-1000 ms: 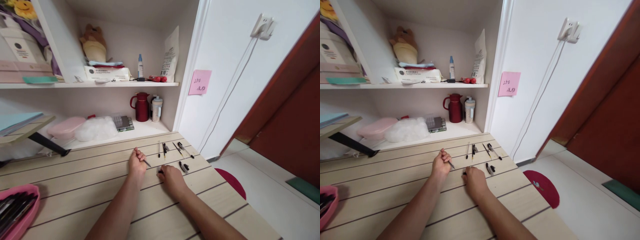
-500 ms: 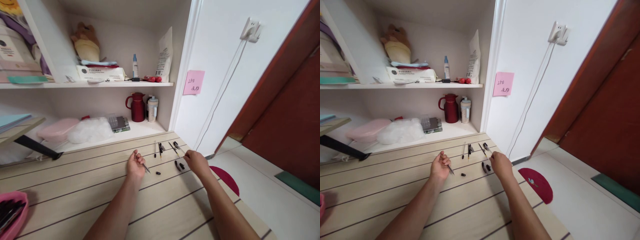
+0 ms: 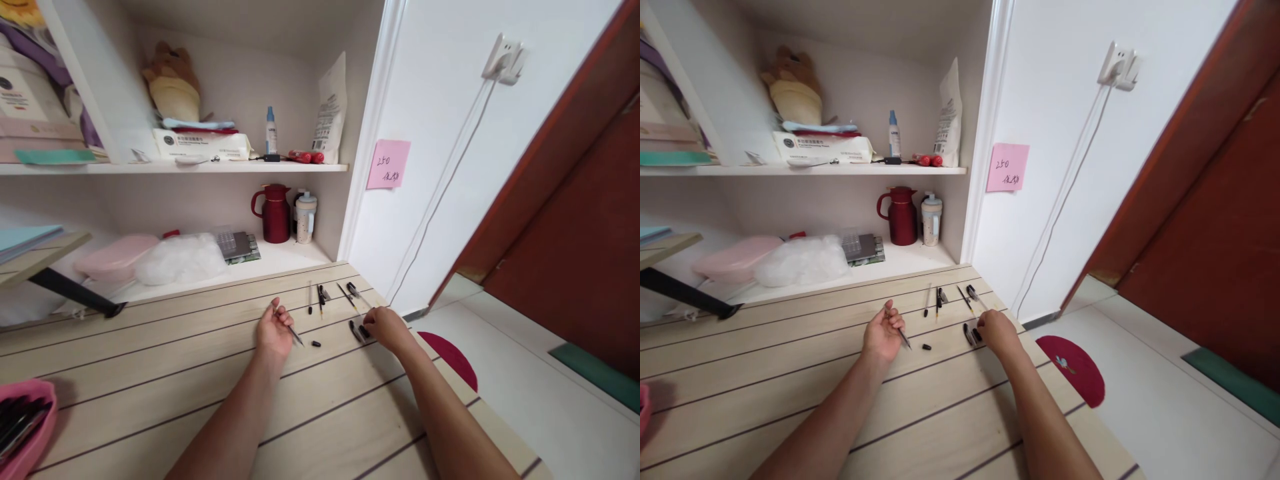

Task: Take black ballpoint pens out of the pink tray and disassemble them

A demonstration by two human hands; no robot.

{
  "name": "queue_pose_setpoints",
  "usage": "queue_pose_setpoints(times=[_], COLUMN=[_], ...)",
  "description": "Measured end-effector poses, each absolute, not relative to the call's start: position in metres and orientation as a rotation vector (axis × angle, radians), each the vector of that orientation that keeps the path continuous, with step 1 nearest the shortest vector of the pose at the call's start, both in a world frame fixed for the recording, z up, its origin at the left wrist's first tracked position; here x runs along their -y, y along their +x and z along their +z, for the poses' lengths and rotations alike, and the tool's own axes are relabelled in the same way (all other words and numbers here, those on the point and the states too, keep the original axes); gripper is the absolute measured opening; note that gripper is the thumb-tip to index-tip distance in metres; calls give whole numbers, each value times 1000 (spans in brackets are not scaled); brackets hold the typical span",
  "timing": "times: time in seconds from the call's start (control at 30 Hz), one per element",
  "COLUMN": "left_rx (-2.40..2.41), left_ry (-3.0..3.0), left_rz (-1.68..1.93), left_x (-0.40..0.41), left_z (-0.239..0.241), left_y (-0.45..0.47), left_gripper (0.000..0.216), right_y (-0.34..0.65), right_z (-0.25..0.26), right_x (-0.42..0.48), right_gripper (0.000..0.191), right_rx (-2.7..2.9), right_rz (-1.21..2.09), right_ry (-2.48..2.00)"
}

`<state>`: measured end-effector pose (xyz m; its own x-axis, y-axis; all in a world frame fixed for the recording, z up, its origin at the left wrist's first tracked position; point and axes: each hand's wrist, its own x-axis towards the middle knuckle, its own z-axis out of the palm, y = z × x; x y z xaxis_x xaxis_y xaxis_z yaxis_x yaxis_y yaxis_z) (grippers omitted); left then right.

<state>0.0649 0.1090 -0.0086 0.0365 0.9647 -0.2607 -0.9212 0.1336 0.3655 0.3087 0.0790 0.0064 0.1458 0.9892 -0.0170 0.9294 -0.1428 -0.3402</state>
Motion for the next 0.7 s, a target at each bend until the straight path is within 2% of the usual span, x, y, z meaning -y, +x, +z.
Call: queue_pose_setpoints(times=[0.53,0.6,0.7], left_rx=[-491,-487,-474], left_ry=[119,113,104], left_rz=[1484,1490,1499], left_x=[-109,-109,-108], left_z=[-4,-4,-2], left_y=[67,66,66], left_gripper=[6,6,7], right_y=[310,309,294], right_z=[3,7,14], right_x=[-79,-79,-77], right_gripper=[21,25,22], right_rx=[1728,1618,1417], right_rz=[191,246,581], right_ry=[-2197,-2090,-1804])
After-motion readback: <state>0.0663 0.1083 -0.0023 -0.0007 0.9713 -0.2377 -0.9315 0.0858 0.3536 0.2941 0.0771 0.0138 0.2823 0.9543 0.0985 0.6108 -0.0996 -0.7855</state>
